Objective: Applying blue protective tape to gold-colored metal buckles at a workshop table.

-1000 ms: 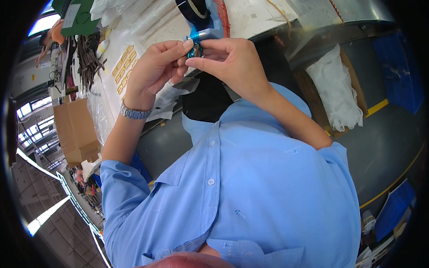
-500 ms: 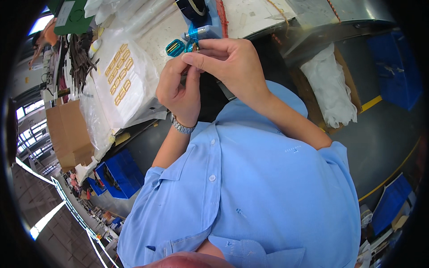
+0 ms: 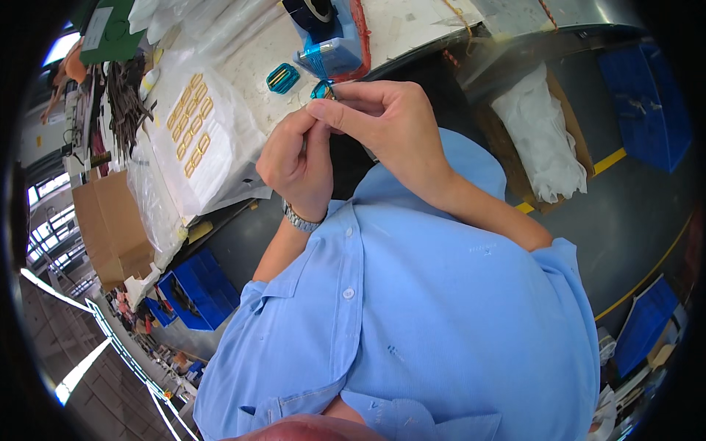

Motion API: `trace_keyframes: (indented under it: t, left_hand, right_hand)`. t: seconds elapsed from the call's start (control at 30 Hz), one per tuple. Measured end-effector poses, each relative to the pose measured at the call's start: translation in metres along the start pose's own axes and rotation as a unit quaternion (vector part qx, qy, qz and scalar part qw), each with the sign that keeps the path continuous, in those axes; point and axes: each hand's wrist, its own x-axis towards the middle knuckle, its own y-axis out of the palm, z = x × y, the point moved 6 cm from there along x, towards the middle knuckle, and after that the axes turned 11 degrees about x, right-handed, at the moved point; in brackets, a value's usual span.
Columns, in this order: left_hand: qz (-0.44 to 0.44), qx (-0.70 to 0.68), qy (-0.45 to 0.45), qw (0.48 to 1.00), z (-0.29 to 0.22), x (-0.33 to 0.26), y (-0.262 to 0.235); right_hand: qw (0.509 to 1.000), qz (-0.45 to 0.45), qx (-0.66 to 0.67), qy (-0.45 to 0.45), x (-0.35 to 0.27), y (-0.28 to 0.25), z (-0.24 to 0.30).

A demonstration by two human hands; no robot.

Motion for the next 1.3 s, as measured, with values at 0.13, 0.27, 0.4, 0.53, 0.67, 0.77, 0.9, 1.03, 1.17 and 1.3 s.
trace_keyframes:
  t: [0.13,0.27,0.4,0.53,0.67,0.77,0.9,1.03,1.17,1.3]
  left_hand:
    - [0.008,-0.005,-0.022,1.0,-0.002,0.002,0.0]
    - [0.005,-0.049,-0.055,0.997,0.013,-0.003,0.005]
    - [0.028,-0.145,-0.144,0.979,0.027,0.002,0.011]
    - [0.074,-0.202,-0.184,0.959,0.027,0.018,0.011]
    - [0.106,-0.219,-0.204,0.948,0.024,0.023,0.013]
    - [0.1,-0.218,-0.205,0.949,0.02,0.024,0.008]
    - [0.085,-0.227,-0.207,0.948,0.018,0.027,0.004]
    - [0.112,-0.234,-0.226,0.939,0.015,0.026,-0.001]
    - [0.169,-0.269,-0.278,0.906,0.028,0.033,0.012]
    - [0.209,-0.278,-0.303,0.887,0.038,0.034,0.016]
  right_hand:
    - [1.0,-0.003,0.016,-0.017,-0.002,0.003,0.005]
    - [0.998,0.07,0.006,0.004,0.011,-0.001,0.003]
    - [0.998,0.033,0.06,-0.008,0.023,-0.01,-0.002]
    - [0.996,0.064,0.025,-0.061,0.024,-0.007,-0.003]
    - [0.992,0.081,-0.034,-0.09,0.024,-0.011,0.001]
    - [0.982,0.111,-0.109,-0.105,0.031,-0.015,0.006]
    - [0.987,0.126,-0.052,-0.083,0.031,-0.01,0.009]
    - [0.994,0.085,-0.004,-0.066,0.016,-0.01,-0.002]
    - [0.997,0.058,0.022,-0.053,0.017,-0.01,-0.009]
    - [0.996,0.058,-0.024,-0.066,0.023,-0.009,-0.003]
